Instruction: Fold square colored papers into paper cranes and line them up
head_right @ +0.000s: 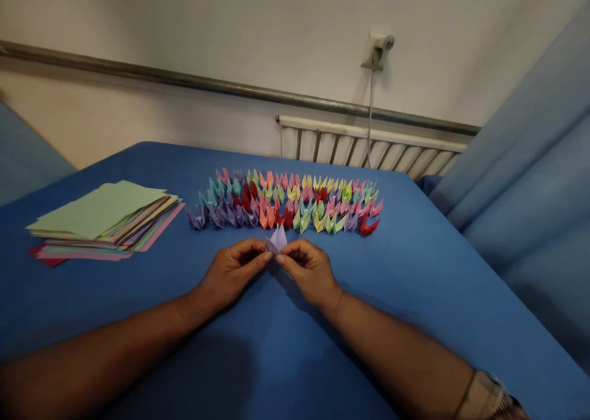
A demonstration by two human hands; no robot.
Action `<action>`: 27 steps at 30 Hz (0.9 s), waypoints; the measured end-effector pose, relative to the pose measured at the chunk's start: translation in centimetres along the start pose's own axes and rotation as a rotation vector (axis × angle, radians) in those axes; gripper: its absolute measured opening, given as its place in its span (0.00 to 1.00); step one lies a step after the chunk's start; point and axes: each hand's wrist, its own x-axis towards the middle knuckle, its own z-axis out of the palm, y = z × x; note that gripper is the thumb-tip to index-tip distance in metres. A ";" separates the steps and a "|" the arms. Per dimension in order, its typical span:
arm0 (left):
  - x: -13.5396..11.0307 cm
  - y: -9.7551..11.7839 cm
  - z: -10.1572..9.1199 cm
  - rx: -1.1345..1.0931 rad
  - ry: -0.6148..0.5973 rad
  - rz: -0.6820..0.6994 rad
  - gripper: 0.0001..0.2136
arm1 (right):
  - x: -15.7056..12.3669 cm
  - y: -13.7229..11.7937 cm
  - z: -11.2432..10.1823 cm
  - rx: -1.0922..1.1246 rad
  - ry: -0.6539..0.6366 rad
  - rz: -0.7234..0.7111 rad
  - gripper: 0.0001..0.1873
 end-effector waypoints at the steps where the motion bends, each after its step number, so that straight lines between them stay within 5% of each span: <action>1: 0.0 0.0 0.1 -0.017 0.005 -0.023 0.07 | 0.0 0.0 0.1 -0.007 0.008 -0.001 0.10; 7: 0.0 0.2 0.5 -0.123 0.077 -0.133 0.09 | 0.1 0.0 0.4 0.017 0.047 0.058 0.13; 11: 0.1 0.5 0.4 -0.208 0.021 -0.216 0.19 | 0.2 0.0 0.3 0.069 0.036 0.055 0.15; 15: 0.2 0.5 0.4 -0.176 -0.003 -0.224 0.11 | 0.1 0.1 0.3 0.069 0.013 0.028 0.14; 27: -0.1 0.5 0.5 -0.090 -0.038 -0.174 0.09 | 0.2 -0.1 0.3 0.022 -0.043 0.126 0.16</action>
